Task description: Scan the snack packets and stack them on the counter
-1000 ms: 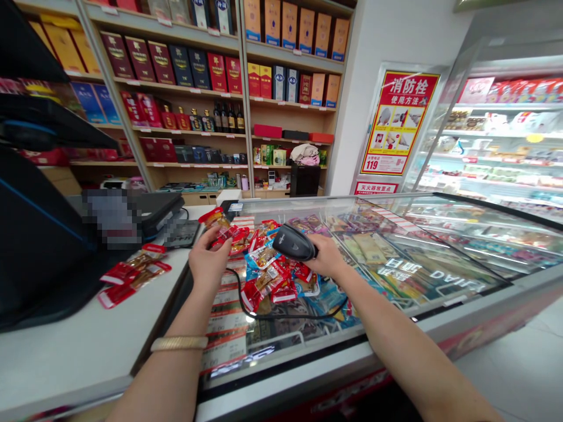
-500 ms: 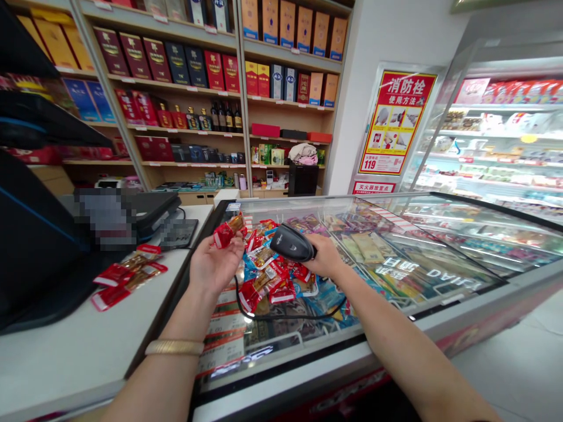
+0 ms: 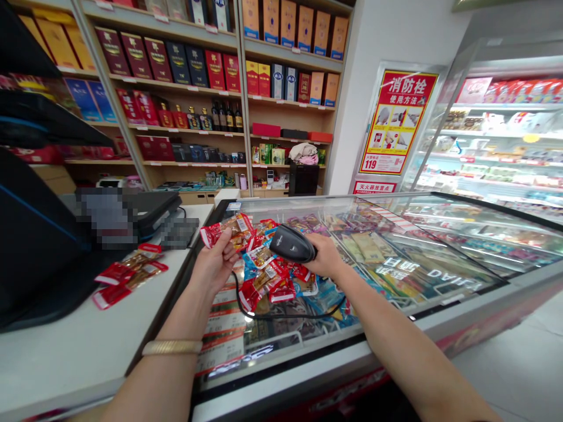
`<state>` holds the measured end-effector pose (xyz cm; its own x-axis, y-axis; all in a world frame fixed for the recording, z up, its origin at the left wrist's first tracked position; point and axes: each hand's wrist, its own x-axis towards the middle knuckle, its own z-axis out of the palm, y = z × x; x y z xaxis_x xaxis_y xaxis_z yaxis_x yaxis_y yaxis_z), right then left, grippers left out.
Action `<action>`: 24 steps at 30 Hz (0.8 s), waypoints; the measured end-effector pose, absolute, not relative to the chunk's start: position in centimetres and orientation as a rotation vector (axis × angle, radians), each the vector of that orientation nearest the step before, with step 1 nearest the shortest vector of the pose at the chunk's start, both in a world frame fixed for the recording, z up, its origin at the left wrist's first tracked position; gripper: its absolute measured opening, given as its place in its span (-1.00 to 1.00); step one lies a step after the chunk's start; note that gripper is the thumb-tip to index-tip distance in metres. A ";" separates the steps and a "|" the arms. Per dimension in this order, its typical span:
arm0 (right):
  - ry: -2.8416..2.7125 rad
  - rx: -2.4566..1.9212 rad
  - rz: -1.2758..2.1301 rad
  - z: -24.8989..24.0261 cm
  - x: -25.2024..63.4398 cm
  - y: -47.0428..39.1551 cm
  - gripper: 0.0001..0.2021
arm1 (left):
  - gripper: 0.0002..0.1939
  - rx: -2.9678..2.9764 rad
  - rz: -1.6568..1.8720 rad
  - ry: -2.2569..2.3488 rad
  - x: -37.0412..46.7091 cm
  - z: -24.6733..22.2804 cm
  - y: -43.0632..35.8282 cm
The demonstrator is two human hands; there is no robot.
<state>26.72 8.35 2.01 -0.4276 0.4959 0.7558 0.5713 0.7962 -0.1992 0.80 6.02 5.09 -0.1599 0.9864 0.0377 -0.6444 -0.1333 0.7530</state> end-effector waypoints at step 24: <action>-2.236 -0.776 -0.085 2.6 26.6 7.9 -0.80 | -0.50 0.830 1.551 0.940 0.7 4.8 5.9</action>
